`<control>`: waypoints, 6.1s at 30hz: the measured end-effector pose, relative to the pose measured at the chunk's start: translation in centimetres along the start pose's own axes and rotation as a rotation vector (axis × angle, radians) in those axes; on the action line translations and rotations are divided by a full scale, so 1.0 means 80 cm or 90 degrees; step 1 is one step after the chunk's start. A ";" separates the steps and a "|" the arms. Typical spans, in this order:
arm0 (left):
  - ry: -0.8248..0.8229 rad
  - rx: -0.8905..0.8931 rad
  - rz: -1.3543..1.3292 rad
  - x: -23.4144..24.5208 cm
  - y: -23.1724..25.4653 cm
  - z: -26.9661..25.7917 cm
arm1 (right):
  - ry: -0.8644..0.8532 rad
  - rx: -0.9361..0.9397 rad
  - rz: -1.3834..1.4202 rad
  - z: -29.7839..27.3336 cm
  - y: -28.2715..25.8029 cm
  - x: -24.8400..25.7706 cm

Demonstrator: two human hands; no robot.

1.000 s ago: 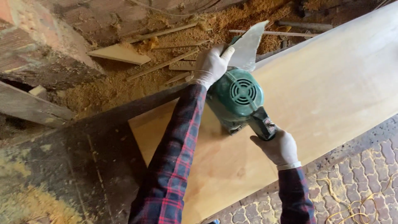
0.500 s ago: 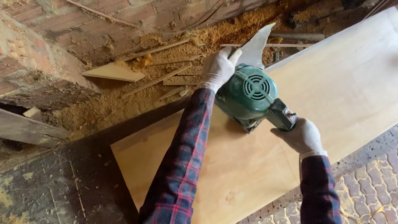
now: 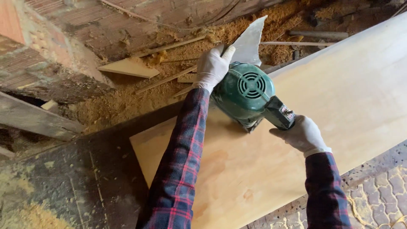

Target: The person sands a long wooden board on a workbench, using a green electric orbital sander with one hand while holding a sanding block in the other, moving the sander along the board surface. They periodically set the sander down and sand by hand with the block, then resume machine sanding along the board.

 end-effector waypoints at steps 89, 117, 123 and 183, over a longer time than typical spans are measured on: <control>-0.135 -0.167 -0.094 0.210 0.061 -0.401 | 0.278 0.102 0.084 -0.487 0.071 -0.335; -0.138 -0.177 -0.102 0.186 0.068 -0.406 | 0.291 0.096 0.125 -0.497 0.079 -0.336; -0.175 -0.181 -0.130 0.219 0.068 -0.417 | 0.268 0.084 0.179 -0.528 0.052 -0.362; -0.350 -0.082 0.136 0.159 0.068 -0.420 | 0.201 -0.069 0.114 -0.551 0.085 -0.387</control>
Point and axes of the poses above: each hand's wrist, its own z-axis towards the middle knuckle, its own x-axis out of the back of the hand, y = z × x, the point moved 1 cm from there along z, towards the middle knuckle, and after that the axes turned 8 degrees about -x, right-handed, at the moved point
